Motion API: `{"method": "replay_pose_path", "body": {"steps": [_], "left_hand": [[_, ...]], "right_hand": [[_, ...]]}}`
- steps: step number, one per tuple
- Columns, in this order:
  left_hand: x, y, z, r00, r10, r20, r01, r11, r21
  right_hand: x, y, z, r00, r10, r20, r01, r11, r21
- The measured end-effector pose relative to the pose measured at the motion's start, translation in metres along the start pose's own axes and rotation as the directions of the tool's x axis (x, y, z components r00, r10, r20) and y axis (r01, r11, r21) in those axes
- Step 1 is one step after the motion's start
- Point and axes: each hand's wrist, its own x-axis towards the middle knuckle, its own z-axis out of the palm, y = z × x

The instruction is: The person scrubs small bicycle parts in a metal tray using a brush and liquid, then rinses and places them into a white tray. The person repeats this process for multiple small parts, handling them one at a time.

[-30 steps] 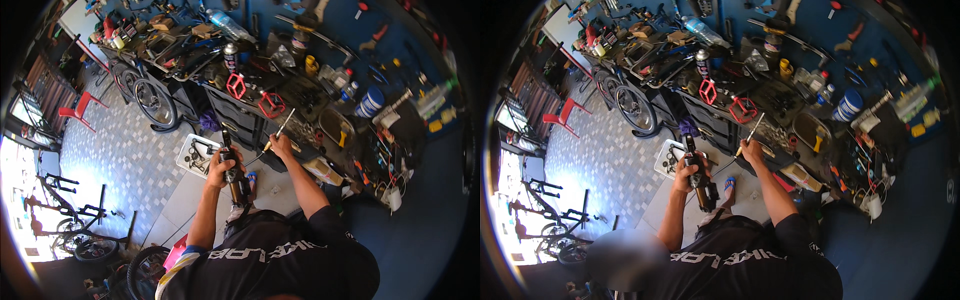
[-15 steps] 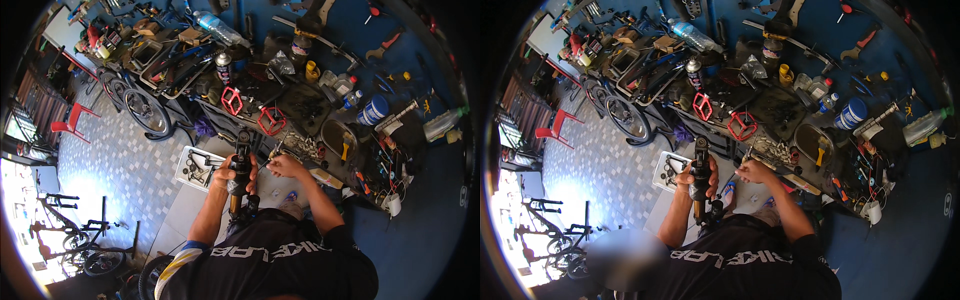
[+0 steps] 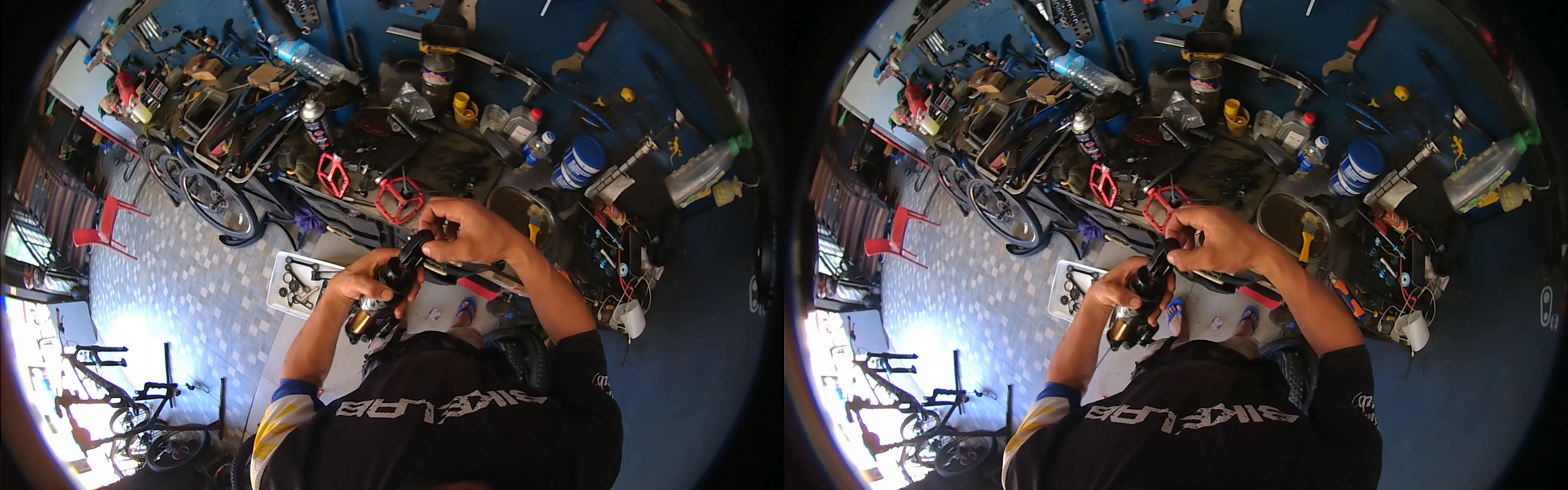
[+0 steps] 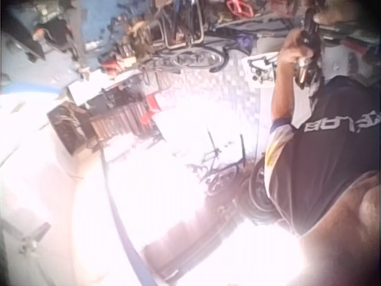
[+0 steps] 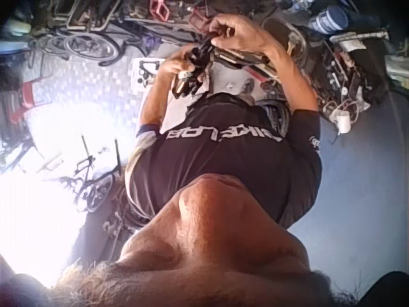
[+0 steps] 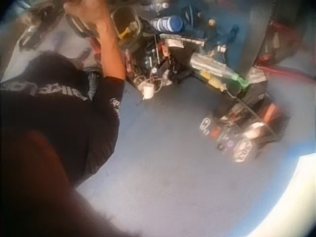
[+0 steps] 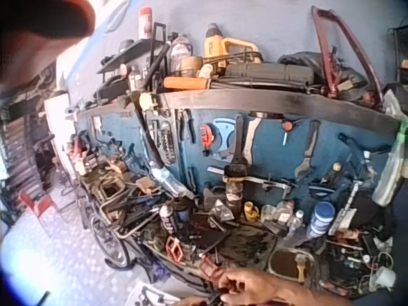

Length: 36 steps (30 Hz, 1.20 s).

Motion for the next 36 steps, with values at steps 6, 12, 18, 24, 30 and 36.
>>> {"method": "replay_pose_path", "body": {"steps": [6,12,18,24,30,36], "left_hand": [[0.025,0.03,0.006,0.992,0.01,-0.123,0.048,0.889,0.456],[0.083,0.001,0.054,0.725,0.612,-0.316,0.054,0.408,0.912],[0.078,0.041,0.038,0.896,0.408,-0.174,0.174,0.037,0.984],[0.101,0.059,0.061,0.98,-0.085,-0.178,0.075,-0.674,0.735],[0.099,0.06,0.04,0.938,0.317,-0.141,0.116,0.096,0.989],[0.149,-0.051,0.052,0.774,0.546,-0.32,-0.134,0.636,0.76]], "right_hand": [[-0.036,-0.012,-0.008,0.939,-0.215,-0.27,0.203,0.976,-0.074],[-0.034,0.019,0.008,0.647,0.013,-0.763,0.443,0.807,0.39],[-0.09,0.04,-0.048,0.891,-0.14,-0.432,0.026,0.965,-0.26],[-0.093,0.082,0.0,0.995,0.053,-0.079,-0.092,0.735,-0.672],[-0.095,0.062,-0.013,0.639,-0.129,-0.758,0.107,0.991,-0.078],[-0.051,0.069,0.005,0.407,0.063,-0.911,0.463,0.846,0.265]]}}
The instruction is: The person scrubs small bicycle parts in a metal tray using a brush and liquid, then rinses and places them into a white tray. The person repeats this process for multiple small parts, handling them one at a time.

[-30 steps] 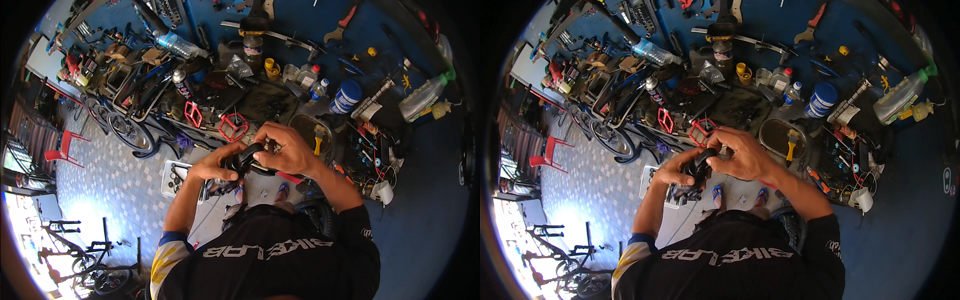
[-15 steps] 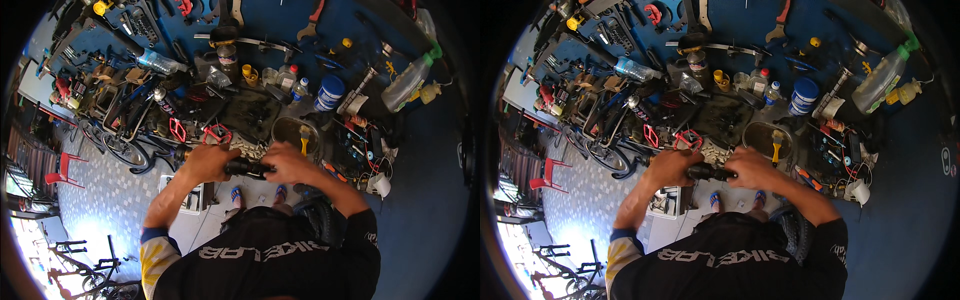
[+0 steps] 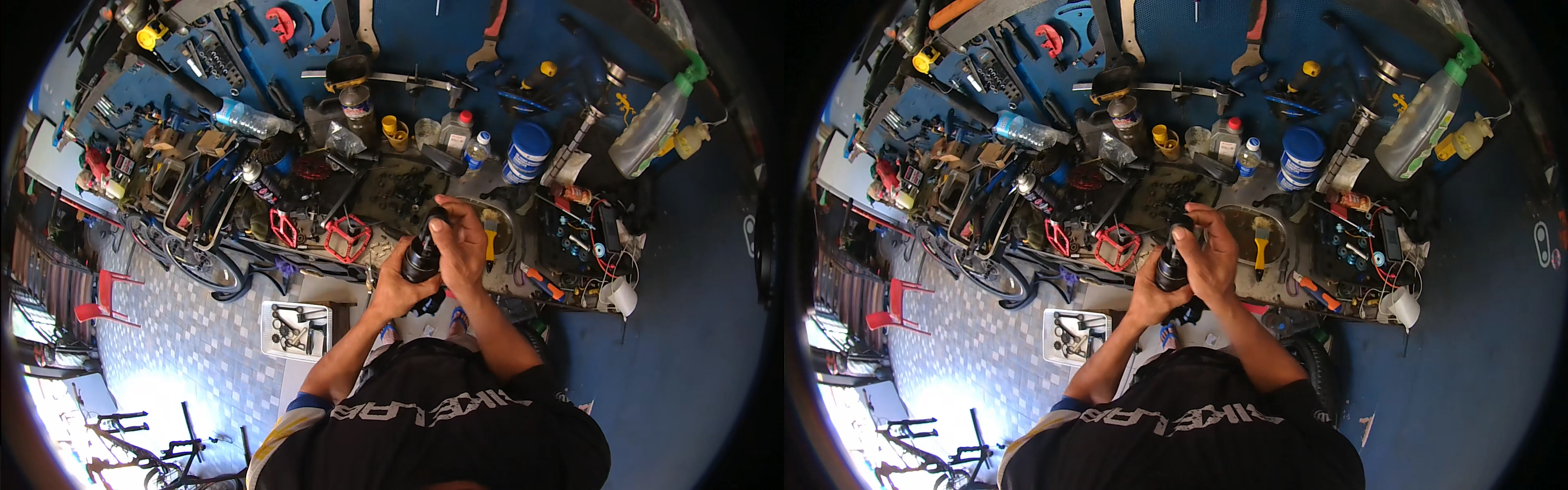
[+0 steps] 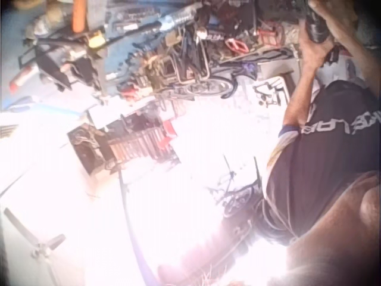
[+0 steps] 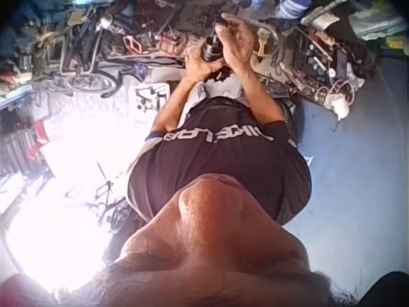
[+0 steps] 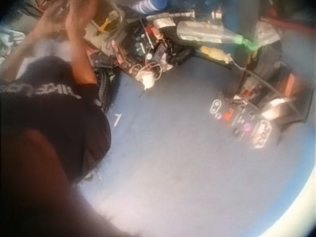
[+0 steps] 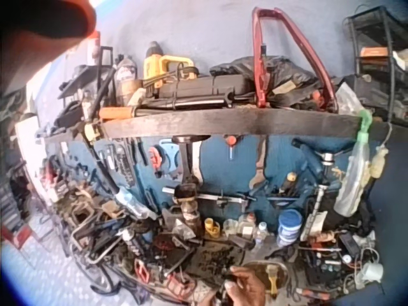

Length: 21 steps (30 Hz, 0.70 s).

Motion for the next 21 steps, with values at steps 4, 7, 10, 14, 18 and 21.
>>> {"method": "replay_pose_path", "body": {"steps": [4,7,10,14,18,21], "left_hand": [[0.016,0.022,-0.04,0.97,-0.083,0.228,-0.03,0.892,0.45],[0.031,0.048,-0.071,0.893,-0.147,0.426,-0.251,0.623,0.741],[0.04,0.062,-0.067,0.787,-0.263,0.558,-0.488,0.287,0.824],[0.037,0.054,-0.069,0.89,-0.108,0.443,-0.359,0.434,0.826],[0.013,0.011,-0.024,0.97,-0.106,0.217,0.033,0.949,0.315],[-0.007,-0.013,0.029,0.966,-0.216,0.14,0.223,0.974,-0.033]], "right_hand": [[0.007,-0.039,-0.064,0.945,-0.005,0.326,0.178,0.847,-0.502],[0.008,-0.045,-0.086,0.794,0.174,0.582,0.33,0.681,-0.654],[-0.014,-0.025,-0.081,0.639,0.253,0.727,0.61,0.409,-0.679],[-0.018,-0.017,-0.091,0.867,0.066,0.493,0.355,0.612,-0.707],[-0.021,-0.002,-0.065,0.996,0.082,0.029,-0.075,0.975,-0.21],[-0.02,0.003,-0.044,0.994,0.077,-0.078,-0.08,0.996,-0.03]]}}
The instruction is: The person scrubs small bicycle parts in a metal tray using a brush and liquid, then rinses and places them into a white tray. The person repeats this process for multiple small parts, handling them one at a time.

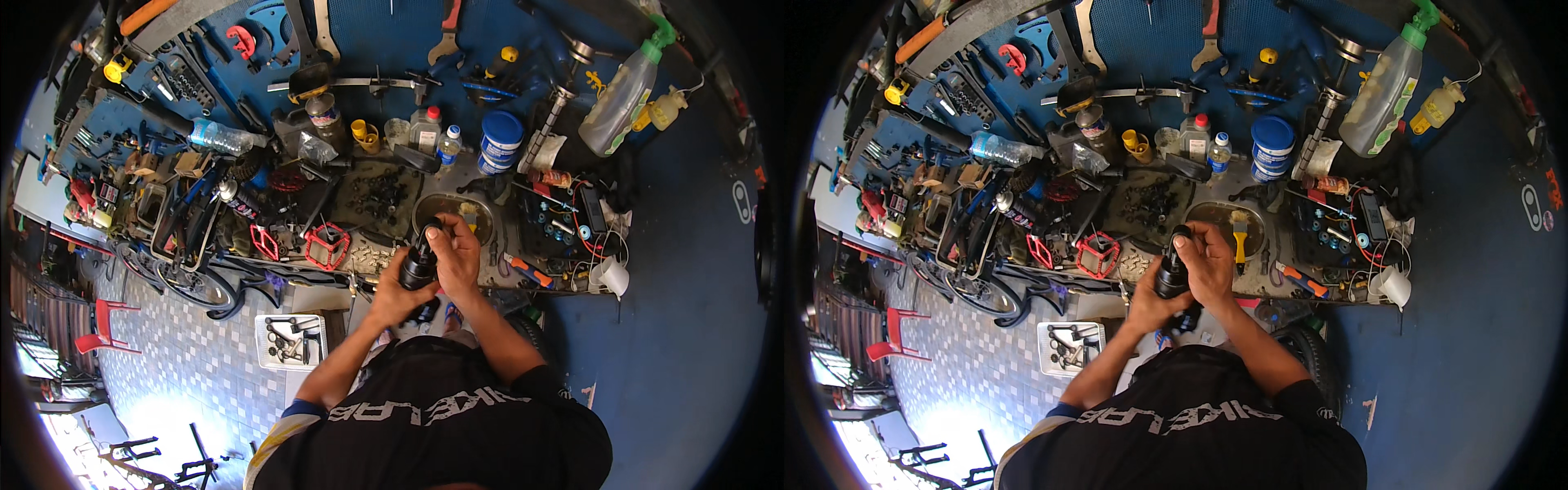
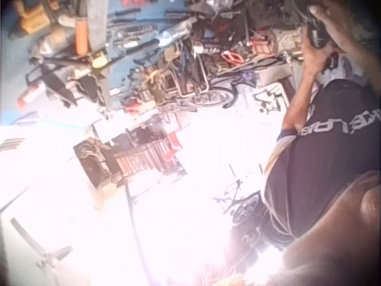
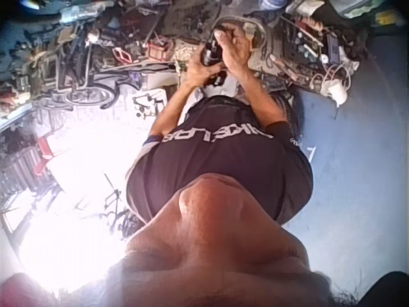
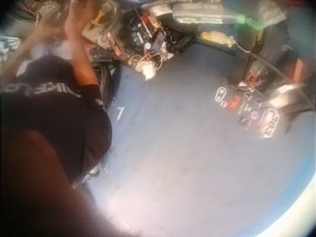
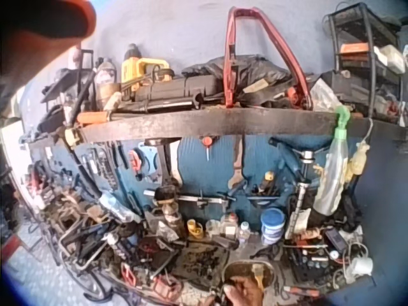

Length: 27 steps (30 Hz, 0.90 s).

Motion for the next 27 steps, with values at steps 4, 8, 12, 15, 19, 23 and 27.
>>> {"method": "replay_pose_path", "body": {"steps": [4,8,12,15,19,23,27], "left_hand": [[0.002,-0.003,-0.009,0.992,0.114,0.05,-0.122,0.967,0.226],[0.018,0.042,-0.061,0.942,0.014,0.335,-0.261,0.656,0.708],[0.026,0.064,-0.06,0.865,-0.135,0.484,-0.46,0.176,0.87],[0.024,0.069,-0.053,0.888,-0.064,0.456,-0.451,0.084,0.889],[0.029,0.051,-0.071,0.926,0.113,0.36,-0.341,0.656,0.673],[0.012,0.004,-0.008,0.999,-0.02,0.049,0.016,0.996,0.088],[0.01,-0.023,0.01,0.999,0.029,0.014,-0.028,0.999,-0.046]], "right_hand": [[0.002,-0.022,-0.038,0.982,-0.04,0.182,0.111,0.909,-0.401],[0.007,-0.045,-0.078,0.821,0.048,0.569,0.409,0.645,-0.645],[-0.005,-0.029,-0.075,0.633,0.265,0.728,0.626,0.378,-0.682],[-0.007,-0.022,-0.078,0.685,0.201,0.7,0.592,0.405,-0.697],[-0.003,-0.02,-0.073,0.913,-0.037,0.405,0.281,0.778,-0.562],[-0.003,-0.007,-0.014,0.998,0.057,-0.008,-0.057,0.998,-0.027],[0.005,0.0,-0.016,0.998,-0.052,0.029,0.058,0.969,-0.24]]}}
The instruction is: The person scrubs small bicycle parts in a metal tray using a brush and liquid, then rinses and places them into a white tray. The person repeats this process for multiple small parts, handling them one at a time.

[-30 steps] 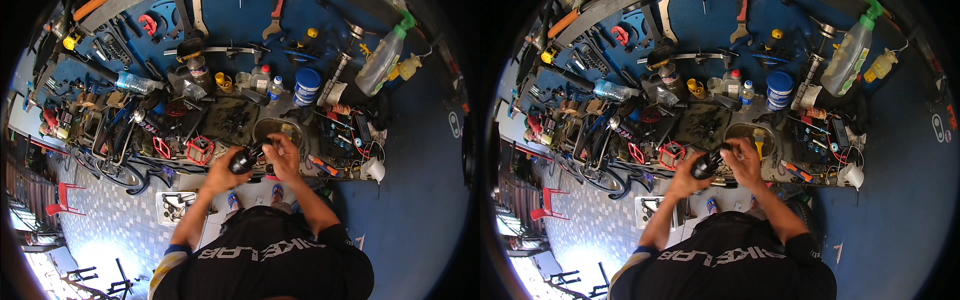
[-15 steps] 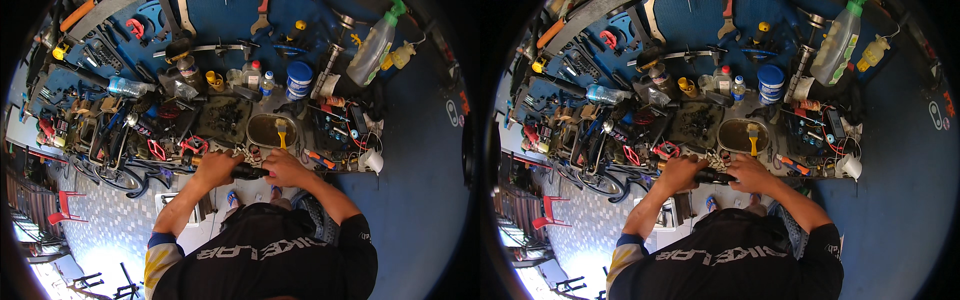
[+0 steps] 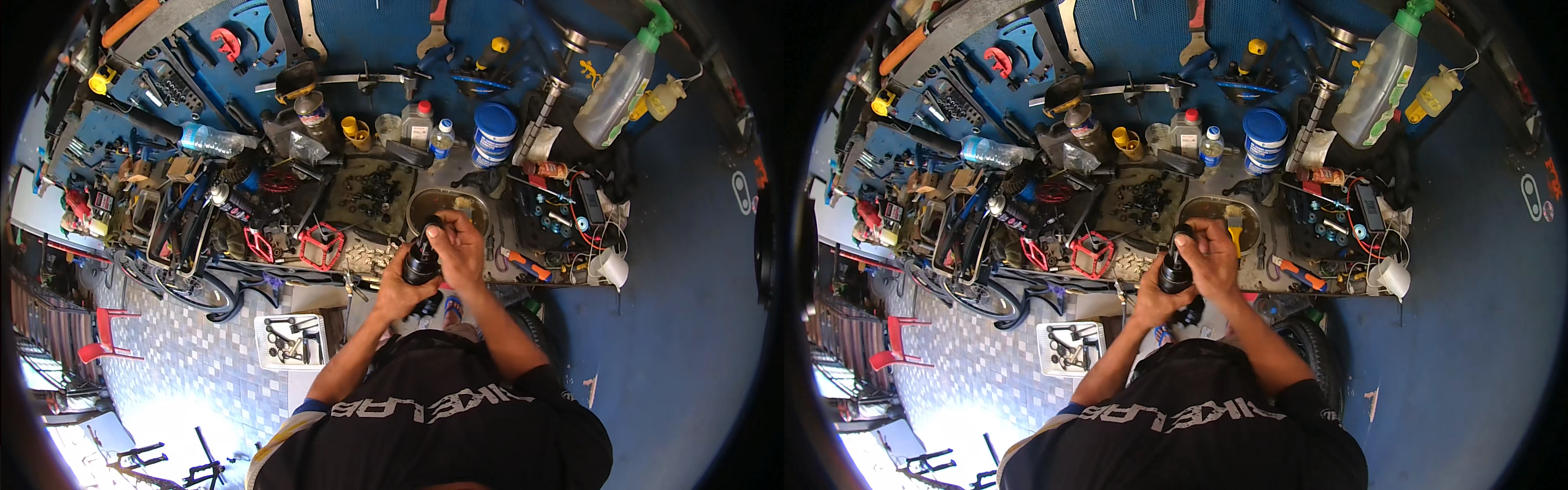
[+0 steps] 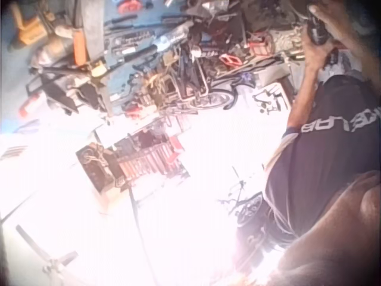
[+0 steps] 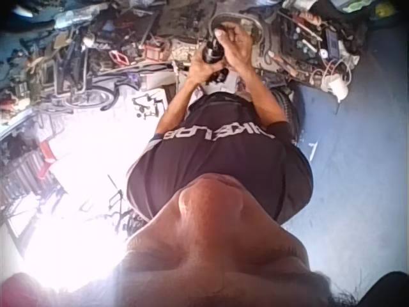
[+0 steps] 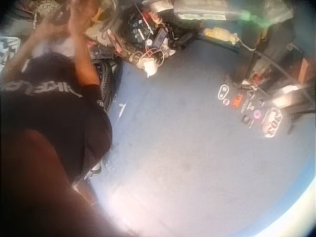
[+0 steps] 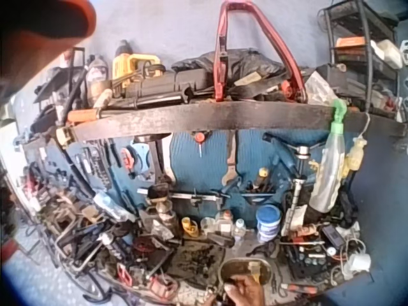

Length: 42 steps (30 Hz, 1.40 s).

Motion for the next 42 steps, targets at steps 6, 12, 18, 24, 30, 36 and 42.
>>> {"method": "replay_pose_path", "body": {"steps": [6,12,18,24,30,36,42], "left_hand": [[0.023,0.062,-0.062,0.947,-0.077,0.311,-0.243,0.46,0.854],[0.034,0.084,-0.056,0.889,-0.11,0.445,-0.431,0.131,0.893],[0.018,0.043,-0.045,0.993,-0.006,0.117,-0.04,0.924,0.381],[0.002,0.002,0.012,0.995,-0.094,0.022,0.094,0.995,0.012],[0.021,0.061,-0.048,0.925,-0.161,0.344,-0.189,0.589,0.785],[0.036,0.071,-0.034,0.8,-0.331,0.501,-0.49,0.123,0.863],[0.046,0.02,-0.056,0.961,-0.275,0.003,0.178,0.632,0.754]], "right_hand": [[0.015,-0.02,-0.082,0.789,-0.033,0.614,0.436,0.733,-0.522],[-0.002,-0.001,-0.069,0.728,0.026,0.685,0.542,0.59,-0.598],[0.007,-0.01,-0.026,0.992,-0.099,0.082,0.108,0.988,-0.106],[0.006,0.012,-0.017,1.0,-0.006,0.004,0.006,0.997,-0.076],[0.023,-0.027,-0.092,0.74,0.109,0.664,0.37,0.759,-0.537],[0.01,0.001,-0.076,0.485,0.416,0.77,0.556,0.533,-0.638],[0.038,0.028,-0.133,0.907,0.298,0.297,-0.128,0.868,-0.481]]}}
